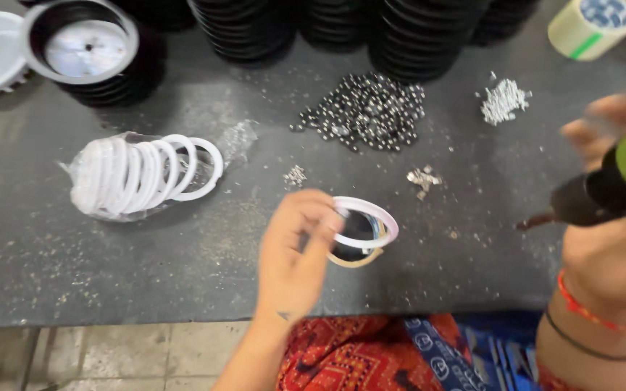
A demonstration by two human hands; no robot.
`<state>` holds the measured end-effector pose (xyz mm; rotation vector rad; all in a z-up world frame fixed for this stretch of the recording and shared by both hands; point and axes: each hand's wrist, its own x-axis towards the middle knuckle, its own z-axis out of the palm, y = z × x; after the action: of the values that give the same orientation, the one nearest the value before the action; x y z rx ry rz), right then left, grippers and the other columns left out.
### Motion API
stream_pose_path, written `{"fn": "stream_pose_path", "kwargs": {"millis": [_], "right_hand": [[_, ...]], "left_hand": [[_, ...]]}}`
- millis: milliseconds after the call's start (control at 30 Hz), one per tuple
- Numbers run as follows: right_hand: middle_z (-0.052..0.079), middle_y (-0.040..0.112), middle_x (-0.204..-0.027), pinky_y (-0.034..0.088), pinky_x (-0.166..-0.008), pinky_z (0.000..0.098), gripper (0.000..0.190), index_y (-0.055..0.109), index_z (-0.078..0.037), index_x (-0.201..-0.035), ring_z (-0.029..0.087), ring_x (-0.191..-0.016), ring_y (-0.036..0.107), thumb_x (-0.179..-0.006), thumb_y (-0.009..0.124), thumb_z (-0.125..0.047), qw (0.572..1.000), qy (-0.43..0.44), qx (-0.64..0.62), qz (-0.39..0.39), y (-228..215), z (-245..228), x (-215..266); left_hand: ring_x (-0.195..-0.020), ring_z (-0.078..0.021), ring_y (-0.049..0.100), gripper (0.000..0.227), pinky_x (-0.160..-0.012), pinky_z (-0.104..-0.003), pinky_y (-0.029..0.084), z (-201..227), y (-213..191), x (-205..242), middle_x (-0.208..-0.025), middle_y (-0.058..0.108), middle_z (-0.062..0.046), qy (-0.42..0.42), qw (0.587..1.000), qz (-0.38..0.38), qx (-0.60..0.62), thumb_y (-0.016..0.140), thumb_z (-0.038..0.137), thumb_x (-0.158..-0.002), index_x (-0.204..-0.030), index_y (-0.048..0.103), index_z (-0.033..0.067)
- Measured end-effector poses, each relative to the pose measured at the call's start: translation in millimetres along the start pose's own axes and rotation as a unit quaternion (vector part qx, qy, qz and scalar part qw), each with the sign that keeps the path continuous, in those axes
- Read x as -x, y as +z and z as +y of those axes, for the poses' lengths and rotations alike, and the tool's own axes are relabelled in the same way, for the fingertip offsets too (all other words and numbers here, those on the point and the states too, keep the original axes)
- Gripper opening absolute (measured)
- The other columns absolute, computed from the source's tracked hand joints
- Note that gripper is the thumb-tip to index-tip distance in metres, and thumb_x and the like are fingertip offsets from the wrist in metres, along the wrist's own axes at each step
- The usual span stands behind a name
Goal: The person uses a green hot glue gun to apply adhesive to a white plastic ring and then inserts small metal fasteners into the ring. The person repeats this process for multiple rings, handling the rings and fasteners by hand.
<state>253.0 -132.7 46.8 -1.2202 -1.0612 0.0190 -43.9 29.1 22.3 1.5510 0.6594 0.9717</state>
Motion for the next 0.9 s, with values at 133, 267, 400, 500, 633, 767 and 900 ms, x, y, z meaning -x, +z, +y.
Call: {"fn": "stream_pose_path", "kwargs": {"millis": [133,267,400,500,633,767,900], "right_hand": [[0.012,0.063,-0.115,0.054,-0.087,0.0336,0.033,0.059,-0.002,-0.124,0.023,-0.096,0.064,-0.121,0.05,-0.034,0.994,0.02,-0.052,0.092,4,29,34],[0.015,0.066,-0.104,0.056,-0.088,0.0397,0.035,0.058,-0.001,-0.115,0.023,-0.09,0.065,-0.119,0.05,-0.035,0.965,0.127,-0.217,0.079,64,38,74],[0.017,0.064,-0.12,0.051,-0.104,0.0418,0.048,0.054,0.003,-0.13,0.025,-0.113,0.063,-0.112,0.044,-0.04,0.954,0.211,-0.207,-0.044,105,33,86],[0.011,0.065,-0.106,0.047,-0.089,0.0338,0.047,0.06,0.001,-0.125,0.019,-0.097,0.06,-0.112,0.04,-0.039,0.952,0.233,-0.161,-0.119,127,25,79],[0.004,0.058,-0.068,0.041,-0.057,0.0295,0.041,0.068,-0.001,-0.091,0.012,-0.06,0.052,-0.11,0.046,-0.03,0.959,0.217,-0.006,-0.182,150,15,75],[0.005,0.055,-0.06,0.039,-0.048,0.0315,0.044,0.062,-0.002,-0.074,0.011,-0.051,0.052,-0.109,0.045,-0.023,0.977,0.142,0.016,-0.156,149,17,85],[0.007,0.051,-0.06,0.037,-0.05,0.0325,0.042,0.058,0.0,-0.074,0.015,-0.05,0.05,-0.109,0.048,-0.021,0.983,0.083,0.054,-0.157,143,29,94]], "left_hand": [[-0.119,-0.0143,0.059,0.006,-0.106,-0.029,0.045,-16,-9,-27,-0.13,0.064,-0.011,-0.021,0.99,0.041,0.129,0.055,0.008,-0.106,-0.11,0.059,0.003],[-0.115,-0.0211,0.065,0.011,-0.108,-0.036,0.048,-49,8,-36,-0.125,0.068,-0.02,-0.064,0.972,0.078,0.212,0.05,0.014,-0.109,-0.108,0.054,0.004],[-0.099,-0.0226,0.067,0.012,-0.095,-0.039,0.052,-82,27,-29,-0.121,0.069,-0.023,-0.126,0.931,0.115,0.323,0.045,0.016,-0.107,-0.106,0.049,0.0052],[-0.092,-0.02,0.063,0.012,-0.087,-0.036,0.05,-97,35,-16,-0.12,0.068,-0.023,-0.108,0.911,0.138,0.373,0.043,0.015,-0.109,-0.109,0.048,0.0048],[-0.088,-0.0159,0.056,0.011,-0.087,-0.034,0.049,-102,43,-9,-0.117,0.068,-0.025,-0.03,0.914,0.15,0.375,0.043,0.015,-0.114,-0.111,0.047,0.0045],[-0.09,-0.0179,0.061,0.013,-0.086,-0.033,0.05,-104,42,-6,-0.115,0.068,-0.022,-0.066,0.922,0.153,0.35,0.041,0.018,-0.109,-0.107,0.046,0.0064],[-0.091,-0.0164,0.058,0.012,-0.088,-0.033,0.049,-107,42,-7,-0.118,0.067,-0.023,-0.073,0.915,0.135,0.373,0.043,0.017,-0.111,-0.107,0.046,0.0059]]}}
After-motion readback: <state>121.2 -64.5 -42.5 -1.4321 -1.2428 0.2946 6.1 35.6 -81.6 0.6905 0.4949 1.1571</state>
